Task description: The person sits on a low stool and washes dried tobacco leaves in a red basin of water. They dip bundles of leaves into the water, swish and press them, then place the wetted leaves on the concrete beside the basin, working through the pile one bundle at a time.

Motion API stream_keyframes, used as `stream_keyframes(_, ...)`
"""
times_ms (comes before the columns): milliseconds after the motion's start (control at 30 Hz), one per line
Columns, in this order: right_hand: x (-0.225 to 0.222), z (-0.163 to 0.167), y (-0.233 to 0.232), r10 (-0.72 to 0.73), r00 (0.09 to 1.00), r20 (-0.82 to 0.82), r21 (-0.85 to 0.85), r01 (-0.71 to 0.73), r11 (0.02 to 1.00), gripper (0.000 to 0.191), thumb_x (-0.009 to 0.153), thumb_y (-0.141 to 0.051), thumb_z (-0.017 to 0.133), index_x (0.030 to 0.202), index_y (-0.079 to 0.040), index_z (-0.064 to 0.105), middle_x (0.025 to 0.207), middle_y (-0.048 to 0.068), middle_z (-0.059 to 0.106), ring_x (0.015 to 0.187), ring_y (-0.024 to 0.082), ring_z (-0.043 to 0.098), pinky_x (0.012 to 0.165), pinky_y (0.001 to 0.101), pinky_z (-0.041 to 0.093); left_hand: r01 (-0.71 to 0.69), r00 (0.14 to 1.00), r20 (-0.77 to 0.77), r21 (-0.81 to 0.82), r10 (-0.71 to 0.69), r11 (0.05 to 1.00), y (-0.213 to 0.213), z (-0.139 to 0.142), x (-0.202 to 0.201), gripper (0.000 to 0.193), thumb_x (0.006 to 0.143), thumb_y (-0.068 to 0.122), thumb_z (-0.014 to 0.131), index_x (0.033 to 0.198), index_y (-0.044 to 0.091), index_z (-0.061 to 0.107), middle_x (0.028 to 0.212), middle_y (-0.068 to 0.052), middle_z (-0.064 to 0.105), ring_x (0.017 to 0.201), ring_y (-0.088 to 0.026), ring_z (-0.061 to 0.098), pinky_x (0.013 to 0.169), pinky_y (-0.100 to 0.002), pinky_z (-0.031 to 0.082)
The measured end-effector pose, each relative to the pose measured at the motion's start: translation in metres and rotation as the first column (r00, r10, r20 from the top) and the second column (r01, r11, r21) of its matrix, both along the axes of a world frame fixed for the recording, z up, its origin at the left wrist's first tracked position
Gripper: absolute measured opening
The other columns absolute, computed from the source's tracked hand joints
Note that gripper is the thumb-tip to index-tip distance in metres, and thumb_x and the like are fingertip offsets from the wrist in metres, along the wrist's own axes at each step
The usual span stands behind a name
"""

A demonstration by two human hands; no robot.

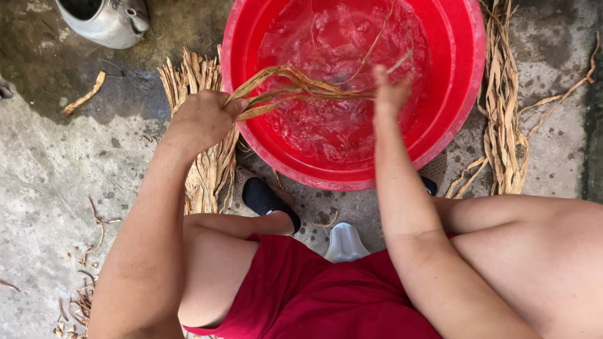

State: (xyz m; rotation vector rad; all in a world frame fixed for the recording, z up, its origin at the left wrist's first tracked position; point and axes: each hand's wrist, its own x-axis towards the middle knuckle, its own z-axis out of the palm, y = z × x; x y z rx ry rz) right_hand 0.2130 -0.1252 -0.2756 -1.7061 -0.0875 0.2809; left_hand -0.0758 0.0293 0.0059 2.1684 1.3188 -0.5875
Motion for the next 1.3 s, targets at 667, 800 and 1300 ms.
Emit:
stream_keyframes(667,-0.060,0.110,0.034,0.977,0.087,-0.197,0.720,-0.663,0.204,0.061,0.099,-0.040,0.067,0.142,0.001,0.056,0.122,0.008,0.074,0.081,0.010,0.066,0.067,0.0216,0.057,-0.323,0.785,0.517,-0.129,0.341,0.938,0.031,0.028,-0.004,0.028,0.104,0.037,0.062,0.105,0.011,0.074,0.071,-0.002,0.061,0.061,-0.012,0.053,0.061,-0.034,0.046)
stream_keyframes(800,-0.056,0.133,0.031,0.972,-0.017,-0.233,0.678,-0.719,0.150,0.066,0.089,-0.040,0.065,0.146,-0.012,0.048,0.101,0.010,0.072,0.076,0.010,0.067,0.066,0.0217,0.059,-0.260,0.896,0.390,0.073,0.212,0.963,0.035,-0.001,0.015,0.035,0.105,0.041,0.061,0.101,0.007,0.072,0.073,-0.005,0.065,0.067,-0.015,0.061,0.069,-0.038,0.054)
stream_keyframes(1300,-0.021,-0.031,-0.007,0.154,0.589,-0.793,-0.190,-0.480,0.856,0.026,0.104,-0.028,0.057,0.125,-0.012,0.057,0.080,0.004,0.064,0.055,0.010,0.052,0.044,0.0240,0.045,-0.153,0.817,0.572,0.338,-0.073,0.929,0.024,-0.028,0.013,0.047,0.098,0.030,0.073,0.137,0.007,0.061,0.124,-0.017,0.065,0.113,-0.028,0.067,0.090,-0.043,0.062)
